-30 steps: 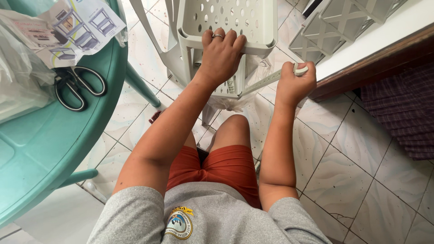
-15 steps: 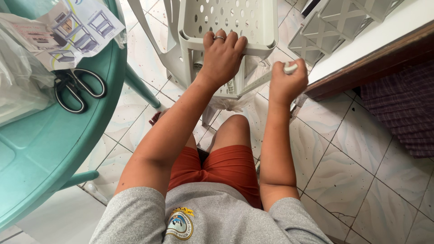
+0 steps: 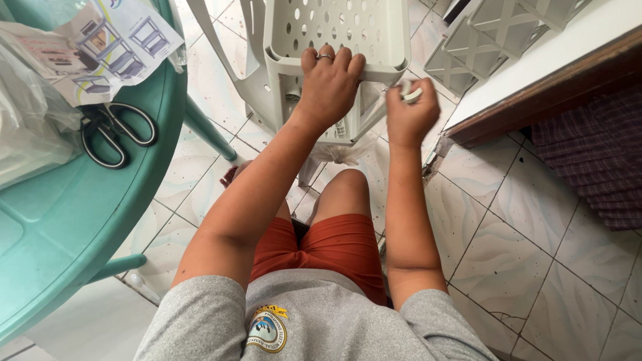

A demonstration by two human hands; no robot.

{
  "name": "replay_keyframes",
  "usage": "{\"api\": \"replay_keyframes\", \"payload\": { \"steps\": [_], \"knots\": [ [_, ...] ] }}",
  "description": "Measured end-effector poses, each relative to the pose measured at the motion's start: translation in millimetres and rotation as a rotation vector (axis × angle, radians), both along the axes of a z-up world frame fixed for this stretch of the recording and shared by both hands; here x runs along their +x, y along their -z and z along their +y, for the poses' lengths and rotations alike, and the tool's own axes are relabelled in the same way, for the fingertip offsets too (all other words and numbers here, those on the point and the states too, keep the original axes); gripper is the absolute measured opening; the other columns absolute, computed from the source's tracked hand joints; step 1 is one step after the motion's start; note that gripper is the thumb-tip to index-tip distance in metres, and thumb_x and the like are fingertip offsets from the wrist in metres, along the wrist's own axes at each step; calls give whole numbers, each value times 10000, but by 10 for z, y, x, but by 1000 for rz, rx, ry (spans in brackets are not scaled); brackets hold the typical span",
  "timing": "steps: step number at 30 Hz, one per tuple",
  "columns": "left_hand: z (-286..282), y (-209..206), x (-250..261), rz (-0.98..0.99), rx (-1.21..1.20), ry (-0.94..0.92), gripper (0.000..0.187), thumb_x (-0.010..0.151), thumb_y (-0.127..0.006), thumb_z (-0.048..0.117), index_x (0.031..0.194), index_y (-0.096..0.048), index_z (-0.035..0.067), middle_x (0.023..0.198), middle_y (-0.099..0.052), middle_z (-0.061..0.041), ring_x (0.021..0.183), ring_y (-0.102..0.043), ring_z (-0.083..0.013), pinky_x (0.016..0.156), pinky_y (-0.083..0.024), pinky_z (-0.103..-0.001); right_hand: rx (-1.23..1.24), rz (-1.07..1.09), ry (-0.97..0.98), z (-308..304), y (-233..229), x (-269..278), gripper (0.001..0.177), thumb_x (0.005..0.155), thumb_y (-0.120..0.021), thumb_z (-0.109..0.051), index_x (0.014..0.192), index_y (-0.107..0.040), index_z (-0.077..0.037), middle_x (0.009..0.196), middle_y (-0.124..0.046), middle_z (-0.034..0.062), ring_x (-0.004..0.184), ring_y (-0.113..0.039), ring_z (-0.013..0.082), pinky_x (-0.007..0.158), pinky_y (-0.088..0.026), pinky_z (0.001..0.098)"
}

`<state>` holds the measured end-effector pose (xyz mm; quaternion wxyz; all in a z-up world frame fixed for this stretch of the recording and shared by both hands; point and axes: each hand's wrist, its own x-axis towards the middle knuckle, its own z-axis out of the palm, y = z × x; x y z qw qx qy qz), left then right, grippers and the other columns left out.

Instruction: The person unpacks a plastic storage shelf from its packaging using scissors, then assembles the unit by inserting vertical poles into the shelf trays and securing them with plastic connectors.

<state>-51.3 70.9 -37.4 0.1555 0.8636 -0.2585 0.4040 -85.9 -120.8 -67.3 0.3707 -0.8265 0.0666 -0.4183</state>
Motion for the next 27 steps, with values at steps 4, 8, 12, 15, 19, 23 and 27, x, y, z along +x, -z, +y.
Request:
{"api": "replay_keyframes", "payload": {
  "steps": [4,8,12,15,19,23,27],
  "knots": [
    [38,-22,38,-29,-23,-10,183,865,-702,157,1017,-602,130,911,-574,-49,890,-574,-299,897,-332,-510,497,-20,-512,1,152,27,433,854,-894,-72,836,-461,-87,900,-589,-6,811,-563,93,693,-519,259],
    [69,-48,35,-6,-26,5,198,862,-709,161,1027,-606,124,911,-570,-53,890,-577,-302,893,-335,-508,402,-87,-689,-10,247,22,492,849,-980,-70,936,-496,-52,1003,-573,-4,926,-505,99,862,-480,253],
    [93,-51,31,7,-33,21,236,836,-723,169,1042,-619,122,911,-578,-51,872,-576,-306,870,-332,-514,465,-68,-615,-5,185,56,500,749,-971,-116,993,-538,-62,960,-572,-28,884,-540,69,814,-513,235],
    [109,-47,53,10,-23,7,225,854,-730,165,1042,-614,125,924,-582,-53,893,-582,-306,881,-333,-507,414,2,-500,16,101,105,405,788,-954,-104,929,-577,-58,893,-580,-24,835,-541,66,756,-506,238],
    [90,-60,69,24,-32,6,245,834,-732,180,1046,-621,125,918,-595,-56,895,-588,-315,860,-329,-507,345,107,-381,3,65,112,338,818,-911,-110,857,-579,-57,758,-610,-23,704,-558,63,635,-477,233],
    [148,-65,25,40,-55,-12,236,865,-740,200,1049,-614,124,942,-608,-59,915,-594,-320,858,-330,-509,-371,-104,-161,-55,100,45,386,737,-966,-129,876,-617,-40,798,-612,38,761,-502,126,668,-453,284],
    [130,-158,74,-34,-88,-43,270,823,-742,230,1042,-611,141,939,-608,-57,944,-600,-338,851,-328,-506,209,-25,-348,-150,8,-41,311,849,-906,-56,878,-597,-39,778,-595,-1,700,-533,77,624,-467,250]
  ]
}}
